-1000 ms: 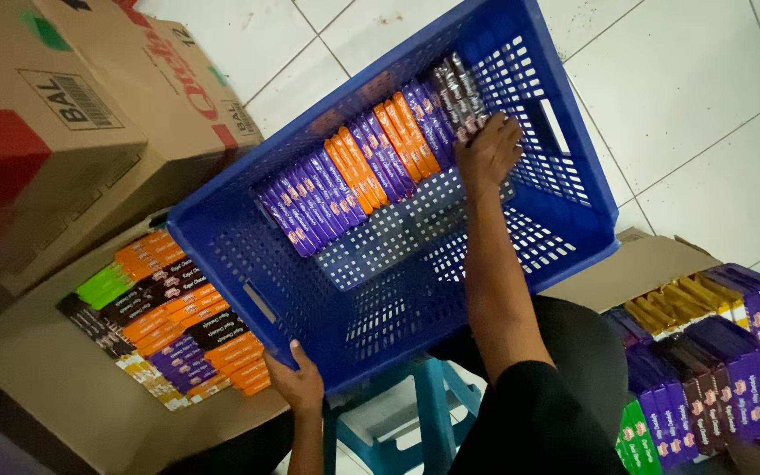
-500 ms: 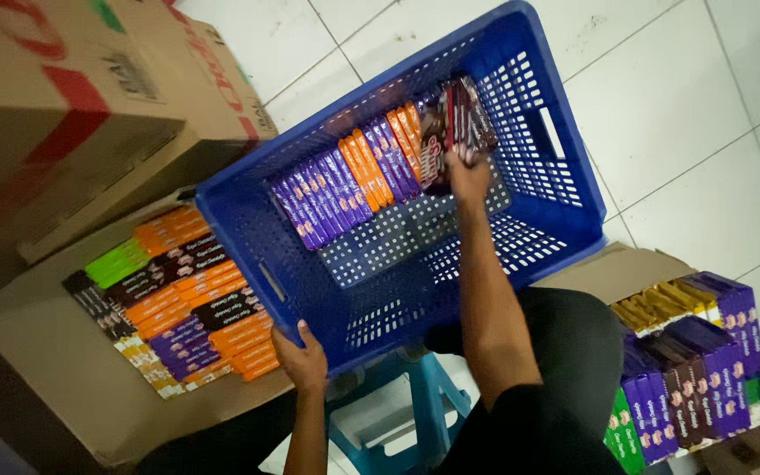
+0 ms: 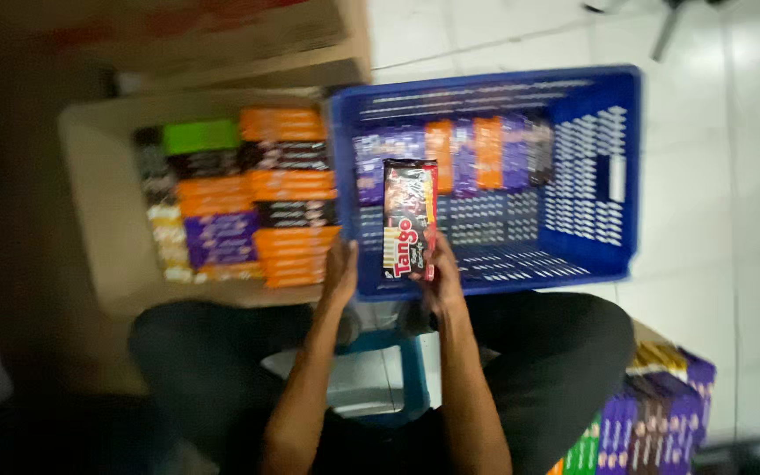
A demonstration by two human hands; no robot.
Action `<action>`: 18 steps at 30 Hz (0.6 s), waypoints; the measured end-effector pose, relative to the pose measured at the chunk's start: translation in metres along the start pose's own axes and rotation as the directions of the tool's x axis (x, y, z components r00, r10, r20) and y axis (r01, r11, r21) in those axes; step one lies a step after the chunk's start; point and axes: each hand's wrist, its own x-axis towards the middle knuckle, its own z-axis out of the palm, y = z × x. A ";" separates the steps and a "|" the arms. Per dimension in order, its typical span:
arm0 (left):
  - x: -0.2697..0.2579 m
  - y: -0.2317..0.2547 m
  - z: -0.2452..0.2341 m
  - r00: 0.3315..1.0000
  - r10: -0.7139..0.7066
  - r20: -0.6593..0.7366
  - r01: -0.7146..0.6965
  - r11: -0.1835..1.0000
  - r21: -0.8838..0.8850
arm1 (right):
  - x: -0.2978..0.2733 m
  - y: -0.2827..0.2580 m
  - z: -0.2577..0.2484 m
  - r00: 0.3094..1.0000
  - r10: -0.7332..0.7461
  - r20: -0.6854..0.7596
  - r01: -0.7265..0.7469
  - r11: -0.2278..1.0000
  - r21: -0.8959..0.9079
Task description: The person transfers individually wrapped snack bars from a cardboard box into a blue plastic basket. They pick up bars one by one or in small groups and place them into the basket, arranging them in rows.
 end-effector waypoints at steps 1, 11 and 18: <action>-0.007 0.020 -0.011 0.998 -0.022 -0.057 0.022 1.000 -0.003 | -0.017 -0.008 0.026 0.998 0.036 0.042 -0.035 0.999 -0.027; -0.045 0.069 -0.092 0.911 -0.274 -0.307 0.094 0.864 -0.494 | -0.085 0.001 0.160 0.675 -0.308 0.671 0.735 0.361 -0.574; -0.043 0.165 -0.166 0.726 -0.610 -0.316 0.017 0.476 -0.879 | 0.062 0.034 0.146 0.655 -0.608 0.449 0.585 0.032 -0.810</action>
